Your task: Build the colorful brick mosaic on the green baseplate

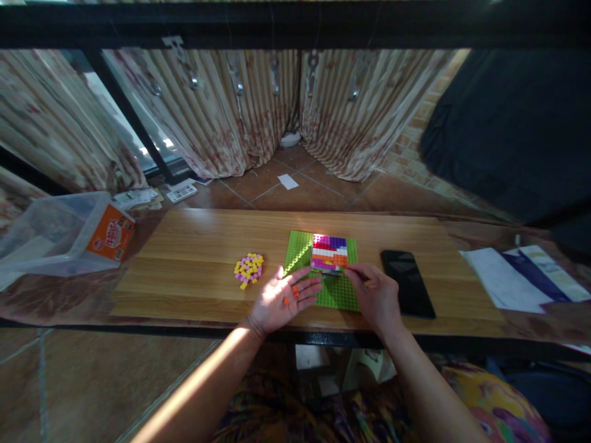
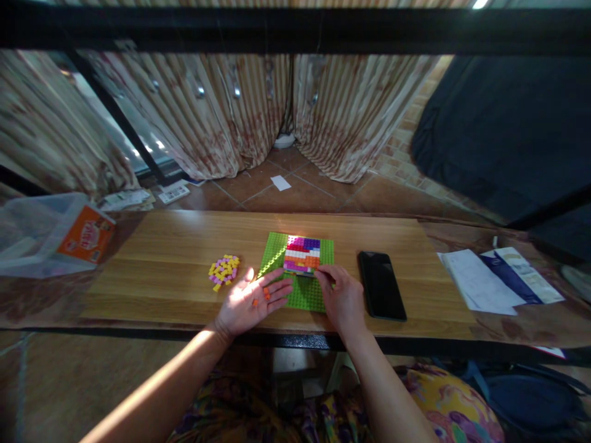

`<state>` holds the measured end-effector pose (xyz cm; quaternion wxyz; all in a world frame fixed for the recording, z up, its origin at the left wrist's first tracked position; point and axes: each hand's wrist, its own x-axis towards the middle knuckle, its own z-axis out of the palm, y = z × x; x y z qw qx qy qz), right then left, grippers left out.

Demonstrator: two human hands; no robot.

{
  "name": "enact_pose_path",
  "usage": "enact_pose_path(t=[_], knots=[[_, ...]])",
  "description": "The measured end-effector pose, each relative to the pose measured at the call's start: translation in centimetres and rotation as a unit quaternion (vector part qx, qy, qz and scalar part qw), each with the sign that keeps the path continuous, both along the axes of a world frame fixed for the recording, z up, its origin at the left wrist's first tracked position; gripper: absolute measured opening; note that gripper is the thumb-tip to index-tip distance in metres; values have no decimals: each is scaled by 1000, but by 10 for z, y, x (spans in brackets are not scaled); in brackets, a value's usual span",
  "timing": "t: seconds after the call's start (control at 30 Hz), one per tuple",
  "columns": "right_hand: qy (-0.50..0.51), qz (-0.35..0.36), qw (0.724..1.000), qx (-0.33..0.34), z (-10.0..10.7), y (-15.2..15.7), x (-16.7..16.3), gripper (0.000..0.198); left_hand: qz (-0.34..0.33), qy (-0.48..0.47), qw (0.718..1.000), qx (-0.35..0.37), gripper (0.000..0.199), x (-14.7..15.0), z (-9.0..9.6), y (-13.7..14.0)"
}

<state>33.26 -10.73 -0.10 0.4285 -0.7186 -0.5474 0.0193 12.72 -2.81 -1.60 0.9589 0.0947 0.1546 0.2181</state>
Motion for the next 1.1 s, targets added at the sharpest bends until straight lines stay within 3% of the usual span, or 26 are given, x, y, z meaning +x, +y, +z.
enact_pose_path(t=[0.27, 0.5, 0.6, 0.97, 1.1], knots=[[192, -25, 981, 7, -3, 9, 2, 24, -5, -1, 1000, 3, 64, 0, 1, 1], [418, -2, 908, 20, -10, 14, 4, 27, 2, 10, 1000, 9, 64, 1, 2, 0], [444, -10, 896, 26, -9, 15, 3, 27, 3, 16, 1000, 12, 63, 1, 3, 0], [455, -24, 890, 21, -7, 19, 0, 26, -4, 12, 1000, 19, 63, 0, 3, 0], [487, -31, 873, 16, -4, 19, 0, 27, -5, 13, 1000, 18, 63, 1, 3, 0]])
